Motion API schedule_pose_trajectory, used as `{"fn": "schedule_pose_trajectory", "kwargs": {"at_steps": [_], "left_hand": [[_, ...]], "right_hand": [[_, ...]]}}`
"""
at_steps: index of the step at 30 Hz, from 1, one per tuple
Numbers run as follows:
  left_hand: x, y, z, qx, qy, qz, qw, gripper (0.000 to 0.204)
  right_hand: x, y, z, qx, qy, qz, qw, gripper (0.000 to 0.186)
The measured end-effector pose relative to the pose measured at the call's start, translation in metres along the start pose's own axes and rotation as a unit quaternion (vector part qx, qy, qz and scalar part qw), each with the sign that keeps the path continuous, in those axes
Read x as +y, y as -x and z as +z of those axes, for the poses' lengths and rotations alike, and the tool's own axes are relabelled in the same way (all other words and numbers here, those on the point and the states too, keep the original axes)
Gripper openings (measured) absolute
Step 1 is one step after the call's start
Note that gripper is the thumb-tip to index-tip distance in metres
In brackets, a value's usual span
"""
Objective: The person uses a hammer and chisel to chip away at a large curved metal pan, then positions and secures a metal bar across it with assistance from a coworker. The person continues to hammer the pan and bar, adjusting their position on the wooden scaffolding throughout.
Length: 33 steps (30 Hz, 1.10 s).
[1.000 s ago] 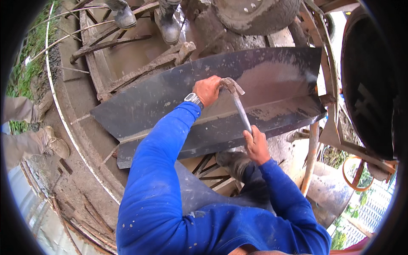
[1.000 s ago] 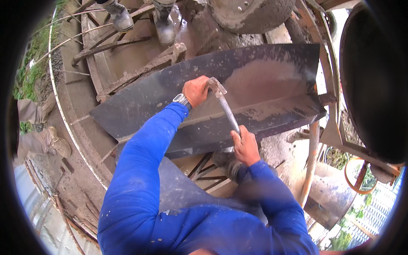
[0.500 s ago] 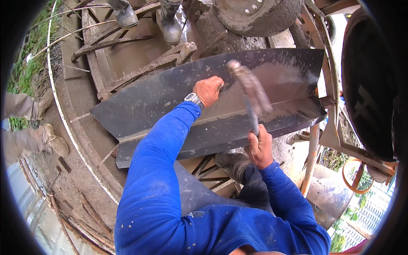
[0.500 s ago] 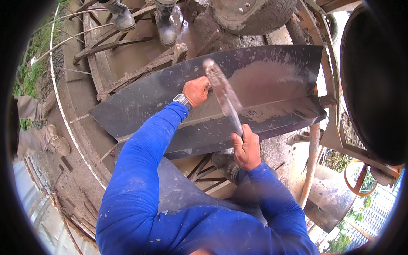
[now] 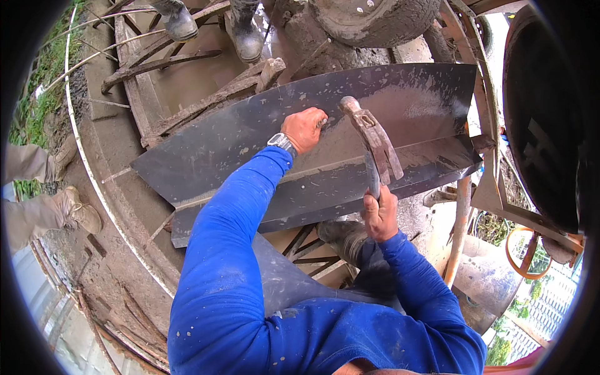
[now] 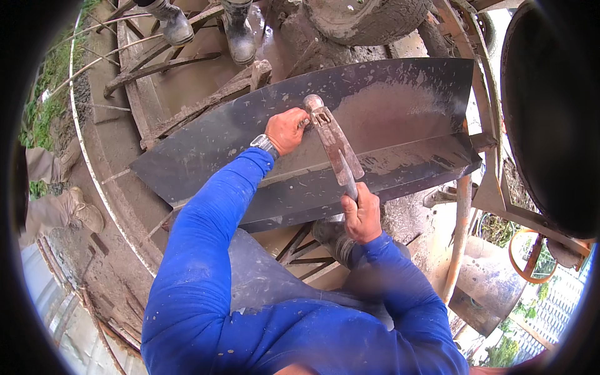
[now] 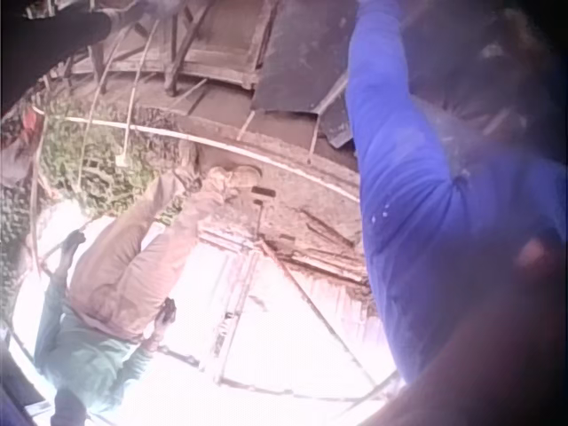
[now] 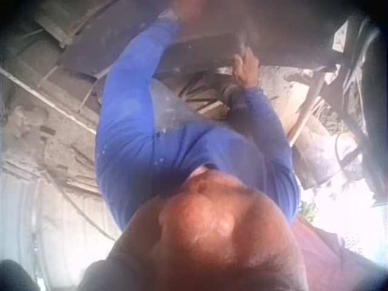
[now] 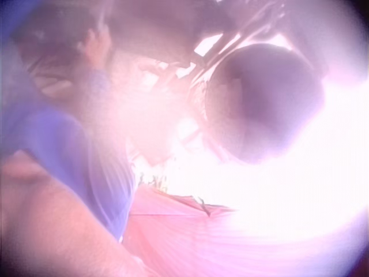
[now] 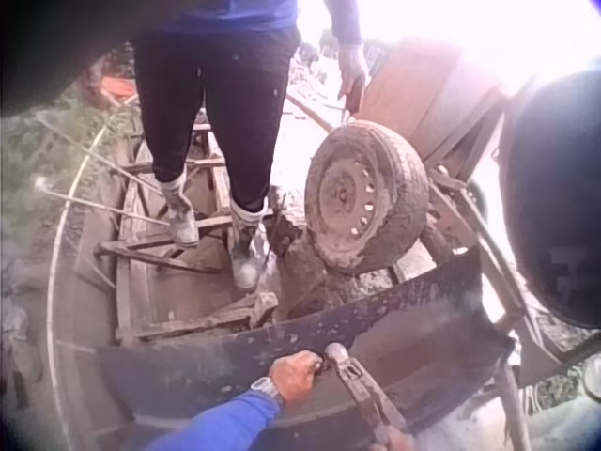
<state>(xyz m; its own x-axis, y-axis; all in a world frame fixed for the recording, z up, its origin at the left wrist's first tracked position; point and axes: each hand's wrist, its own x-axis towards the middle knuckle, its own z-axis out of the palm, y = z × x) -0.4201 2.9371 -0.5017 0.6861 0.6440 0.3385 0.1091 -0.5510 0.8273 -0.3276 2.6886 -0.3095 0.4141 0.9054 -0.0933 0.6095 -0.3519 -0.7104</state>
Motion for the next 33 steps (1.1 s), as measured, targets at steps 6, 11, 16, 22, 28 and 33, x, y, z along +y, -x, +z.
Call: {"fn": "schedule_pose_trajectory", "kwargs": {"at_steps": [6, 11, 16, 22, 28, 33], "left_hand": [[0.005, -0.005, -0.033, -0.011, 0.143, -0.021, 0.989, 0.018], [-0.004, 0.003, -0.022, 0.094, 0.242, -0.100, 0.960, 0.017], [-0.004, 0.000, -0.020, 0.107, 0.278, -0.109, 0.948, 0.017], [-0.004, 0.002, -0.015, 0.129, 0.271, -0.127, 0.946, 0.017], [-0.002, -0.001, -0.017, 0.119, 0.262, -0.136, 0.948, 0.016], [-0.005, -0.003, -0.014, 0.138, 0.243, -0.132, 0.951, 0.016]], "right_hand": [[0.020, -0.026, -0.033, -0.020, 0.031, -0.121, 0.992, 0.032], [0.028, -0.067, -0.058, -0.077, 0.086, -0.163, 0.980, 0.027], [0.063, -0.080, -0.074, -0.118, 0.184, -0.193, 0.956, 0.031], [0.080, -0.127, -0.088, -0.183, 0.253, -0.111, 0.944, 0.034], [0.087, -0.120, -0.099, -0.164, 0.168, -0.198, 0.952, 0.029], [0.109, -0.160, -0.110, -0.251, 0.284, -0.101, 0.920, 0.035]]}}
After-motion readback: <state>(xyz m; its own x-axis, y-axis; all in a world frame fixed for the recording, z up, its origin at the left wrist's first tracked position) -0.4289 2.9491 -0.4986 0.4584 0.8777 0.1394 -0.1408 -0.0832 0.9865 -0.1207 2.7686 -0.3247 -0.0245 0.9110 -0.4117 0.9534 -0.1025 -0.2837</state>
